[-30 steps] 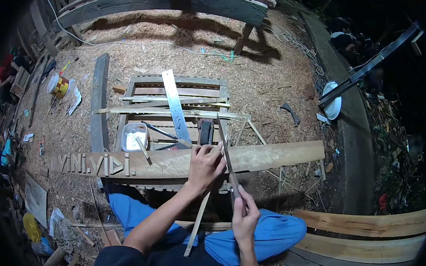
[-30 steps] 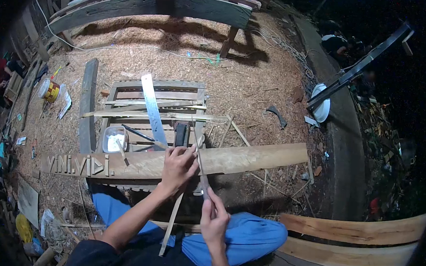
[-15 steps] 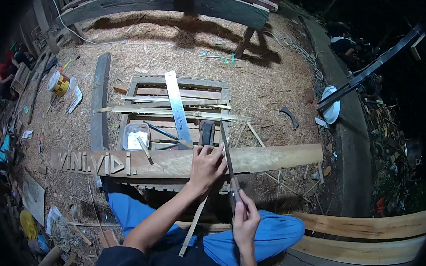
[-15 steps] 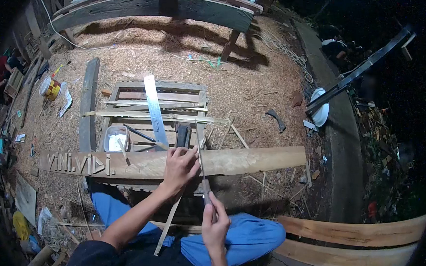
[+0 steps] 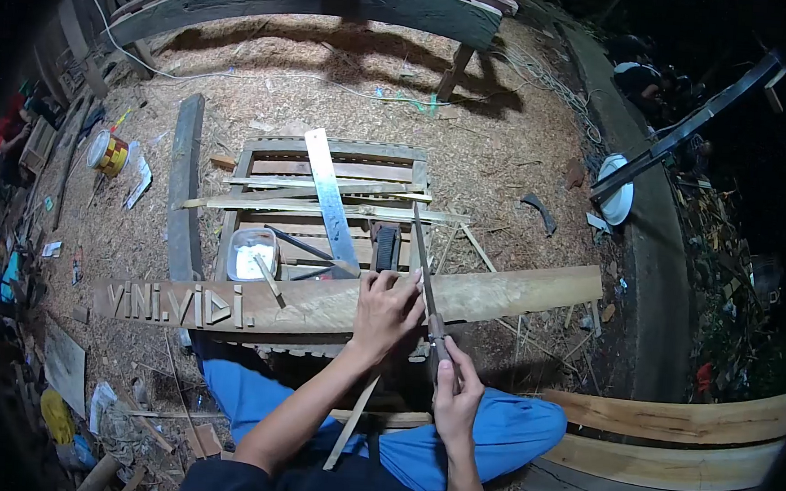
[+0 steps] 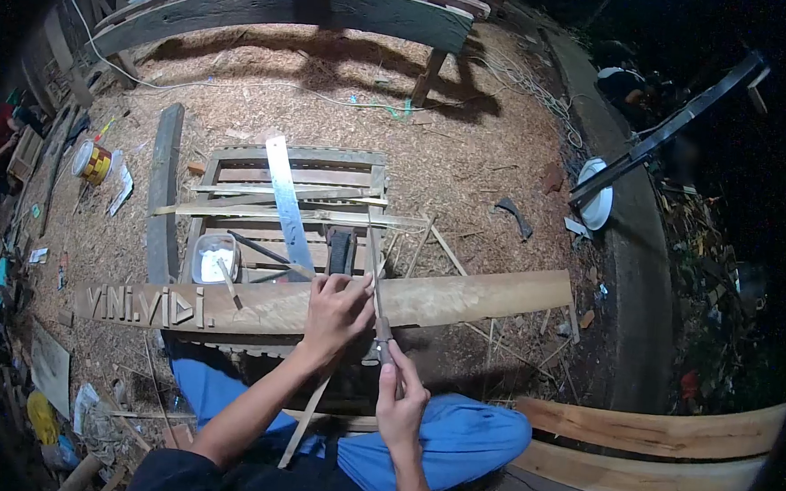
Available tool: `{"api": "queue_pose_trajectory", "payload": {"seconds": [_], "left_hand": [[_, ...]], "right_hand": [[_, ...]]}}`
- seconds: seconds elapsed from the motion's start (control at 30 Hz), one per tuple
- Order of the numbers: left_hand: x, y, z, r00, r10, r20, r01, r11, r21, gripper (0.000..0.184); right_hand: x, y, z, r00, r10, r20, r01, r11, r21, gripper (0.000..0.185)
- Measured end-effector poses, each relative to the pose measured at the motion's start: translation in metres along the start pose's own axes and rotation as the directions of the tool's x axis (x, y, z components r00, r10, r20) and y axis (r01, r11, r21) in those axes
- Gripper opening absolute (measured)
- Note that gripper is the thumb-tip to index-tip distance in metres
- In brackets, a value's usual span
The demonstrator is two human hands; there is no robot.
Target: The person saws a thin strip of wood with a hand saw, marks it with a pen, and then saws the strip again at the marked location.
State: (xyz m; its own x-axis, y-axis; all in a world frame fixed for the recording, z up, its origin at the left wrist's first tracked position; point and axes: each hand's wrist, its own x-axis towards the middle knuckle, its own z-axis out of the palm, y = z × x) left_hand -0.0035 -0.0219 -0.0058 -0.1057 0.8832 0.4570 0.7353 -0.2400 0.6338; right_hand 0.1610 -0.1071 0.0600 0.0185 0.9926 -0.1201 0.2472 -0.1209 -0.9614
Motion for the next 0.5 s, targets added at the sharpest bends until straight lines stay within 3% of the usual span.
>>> {"api": "queue_pose_trajectory", "payload": {"seconds": [0.4, 0.47, 0.5], "left_hand": [[0.000, -0.002, 0.004, 0.999, -0.013, -0.038, 0.014, 1.000, 0.017, 0.046], [-0.002, -0.001, 0.003, 0.999, -0.032, -0.041, 0.032, 0.999, -0.002, 0.045], [-0.001, 0.000, 0.002, 0.998, -0.028, -0.048, 0.028, 1.000, -0.006, 0.044]], "right_hand": [[-0.009, 0.036, 0.004, 0.993, -0.060, -0.101, 0.067, 0.996, 0.065, 0.037], [-0.014, 0.031, -0.004, 0.964, -0.234, -0.124, 0.237, 0.971, 0.010, 0.037], [-0.011, 0.026, -0.005, 0.958, -0.243, -0.153, 0.246, 0.969, 0.002, 0.037]]}}
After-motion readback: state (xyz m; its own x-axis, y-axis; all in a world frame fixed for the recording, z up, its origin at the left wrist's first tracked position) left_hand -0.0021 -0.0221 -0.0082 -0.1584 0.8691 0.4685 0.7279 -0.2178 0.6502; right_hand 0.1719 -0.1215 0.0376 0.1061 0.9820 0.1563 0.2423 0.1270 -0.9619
